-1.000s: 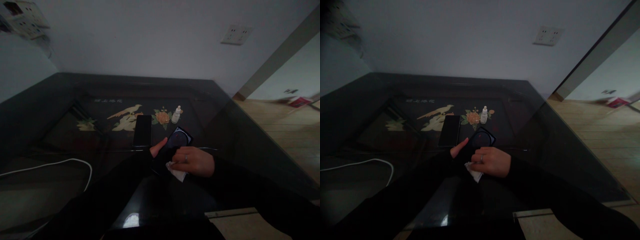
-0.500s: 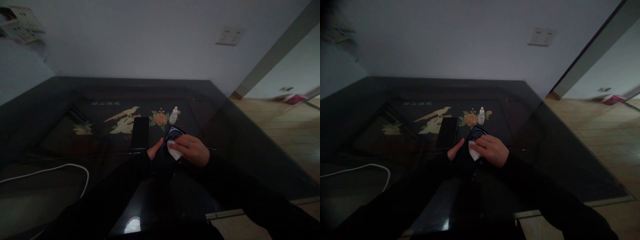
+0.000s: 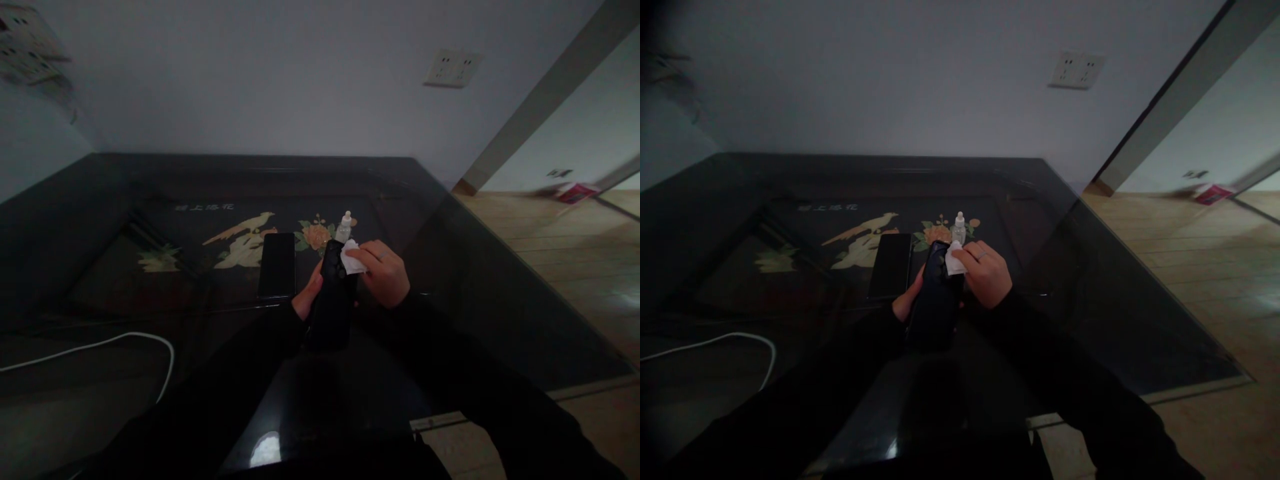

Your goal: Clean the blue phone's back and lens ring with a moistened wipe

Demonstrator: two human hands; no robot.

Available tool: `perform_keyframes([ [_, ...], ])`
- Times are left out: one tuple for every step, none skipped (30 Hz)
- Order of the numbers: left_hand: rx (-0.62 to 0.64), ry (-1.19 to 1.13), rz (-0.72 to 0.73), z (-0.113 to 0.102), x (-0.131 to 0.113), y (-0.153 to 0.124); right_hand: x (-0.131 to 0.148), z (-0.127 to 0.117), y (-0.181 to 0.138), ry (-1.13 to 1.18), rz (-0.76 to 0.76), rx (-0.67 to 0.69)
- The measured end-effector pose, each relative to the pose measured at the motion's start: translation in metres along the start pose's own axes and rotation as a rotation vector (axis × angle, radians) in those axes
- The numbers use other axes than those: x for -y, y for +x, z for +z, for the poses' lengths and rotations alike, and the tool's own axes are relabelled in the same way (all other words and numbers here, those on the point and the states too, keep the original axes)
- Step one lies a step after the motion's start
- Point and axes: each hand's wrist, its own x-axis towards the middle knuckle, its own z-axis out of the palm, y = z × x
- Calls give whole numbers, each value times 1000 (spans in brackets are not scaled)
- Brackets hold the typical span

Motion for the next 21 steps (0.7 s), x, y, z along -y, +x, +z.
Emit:
perform_keyframes([
  [11,39,55,0,0,0,1,0,-1,16,2,7],
  [18,74,108,-1,1,1,3,0,-2,38,7,14],
  [21,98,151,-2,1,2,7,-1,-4,67,17,22],
  [21,107,182,-2,1,3,11,-2,-7,107,30,33],
  [8,111,217,-4,1,5,17,-4,-12,158,44,49],
  [-12,114,249,-5,1,6,24,-6,-17,217,58,72],
  [-41,119,281,-6,1,7,30,-9,-22,283,62,99],
  [-67,126,300,-7,1,8,34,-11,-26,345,65,131],
  [-92,134,316,-7,2,9,37,-14,-29,384,69,149],
  [-109,140,319,-8,2,9,37,-16,-29,403,81,152],
  [-113,142,304,-8,3,9,35,-17,-26,402,107,138],
  [-102,136,270,-7,2,8,30,-18,-21,395,147,109],
  [-92,126,230,-7,2,7,24,-18,-14,389,192,86],
  [-78,115,179,-7,1,5,16,-17,-6,396,236,55],
  [-67,103,124,-7,-1,3,8,-16,1,425,276,22],
  [-52,92,62,-7,-3,2,2,-14,7,468,333,3],
  [-41,83,9,-7,-5,1,-3,-11,11,546,429,-12],
  [-33,76,-33,-8,-7,0,-6,-8,12,687,560,-31],
  [-26,70,-59,-9,-10,0,-6,-4,12,871,702,-46],
  [-22,62,-54,-9,-12,1,-6,0,9,1070,838,-59],
  [-26,50,-26,-9,-13,2,-4,4,6,1275,952,-71],
])
